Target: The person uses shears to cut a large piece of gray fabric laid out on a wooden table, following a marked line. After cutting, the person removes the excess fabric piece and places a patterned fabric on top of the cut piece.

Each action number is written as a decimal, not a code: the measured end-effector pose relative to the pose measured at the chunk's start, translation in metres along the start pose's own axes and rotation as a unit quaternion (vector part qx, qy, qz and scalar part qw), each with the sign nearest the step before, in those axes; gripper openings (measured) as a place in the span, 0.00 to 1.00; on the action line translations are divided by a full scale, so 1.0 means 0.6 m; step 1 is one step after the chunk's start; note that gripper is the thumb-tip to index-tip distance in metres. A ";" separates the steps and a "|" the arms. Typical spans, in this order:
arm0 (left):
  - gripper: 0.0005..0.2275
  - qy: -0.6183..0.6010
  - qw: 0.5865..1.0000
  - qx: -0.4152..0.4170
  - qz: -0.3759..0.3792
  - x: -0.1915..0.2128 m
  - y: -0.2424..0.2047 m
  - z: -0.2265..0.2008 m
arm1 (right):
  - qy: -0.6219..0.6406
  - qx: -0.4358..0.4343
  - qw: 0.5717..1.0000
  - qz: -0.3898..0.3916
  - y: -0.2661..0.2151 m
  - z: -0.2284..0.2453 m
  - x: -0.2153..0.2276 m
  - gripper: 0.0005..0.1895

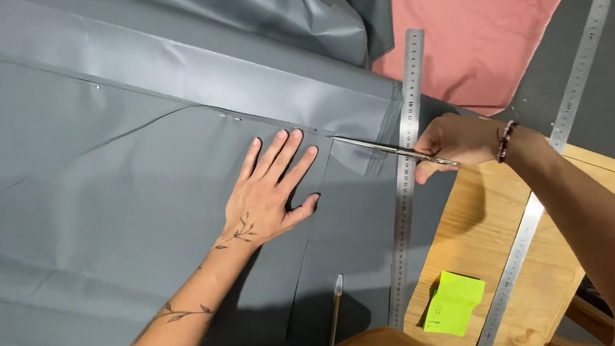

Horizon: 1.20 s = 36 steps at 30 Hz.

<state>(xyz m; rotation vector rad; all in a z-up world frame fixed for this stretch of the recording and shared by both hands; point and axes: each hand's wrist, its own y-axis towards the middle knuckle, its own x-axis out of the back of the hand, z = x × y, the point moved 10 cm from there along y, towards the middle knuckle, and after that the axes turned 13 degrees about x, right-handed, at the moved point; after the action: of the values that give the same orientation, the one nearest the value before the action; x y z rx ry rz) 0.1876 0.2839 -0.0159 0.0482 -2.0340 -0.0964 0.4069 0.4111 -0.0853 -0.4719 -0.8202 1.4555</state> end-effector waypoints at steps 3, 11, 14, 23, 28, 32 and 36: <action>0.29 0.008 1.000 0.003 0.006 -0.004 -0.002 0.001 | 0.003 -0.030 1.000 -0.008 -0.009 0.001 -0.001 0.24; 0.30 -0.001 1.000 0.006 0.006 -0.001 -0.004 0.002 | 0.026 -0.016 0.999 -0.024 -0.013 0.023 -0.003 0.23; 0.30 -0.003 1.000 0.006 0.003 0.000 -0.003 0.002 | 0.016 -0.012 1.000 -0.023 -0.004 0.009 -0.005 0.22; 0.30 -0.003 1.000 0.004 0.002 -0.006 -0.005 0.004 | 0.011 -0.005 1.000 -0.023 0.004 -0.005 -0.002 0.24; 0.30 -0.005 1.000 0.006 0.001 -0.005 -0.005 0.005 | 0.013 -0.004 1.000 -0.017 0.009 -0.004 -0.005 0.25; 0.30 -0.006 1.000 0.004 0.003 -0.005 -0.005 0.003 | 0.011 0.009 1.000 -0.015 0.000 0.022 -0.002 0.23; 0.30 -0.013 1.000 0.011 0.001 -0.001 -0.005 0.003 | 0.018 0.018 1.000 -0.016 -0.001 0.028 -0.003 0.21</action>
<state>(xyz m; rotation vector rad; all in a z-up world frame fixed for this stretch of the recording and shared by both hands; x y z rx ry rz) 0.1863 0.2811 -0.0174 0.0583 -2.0618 -0.0745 0.3950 0.4059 -0.0745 -0.4541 -0.7681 1.4258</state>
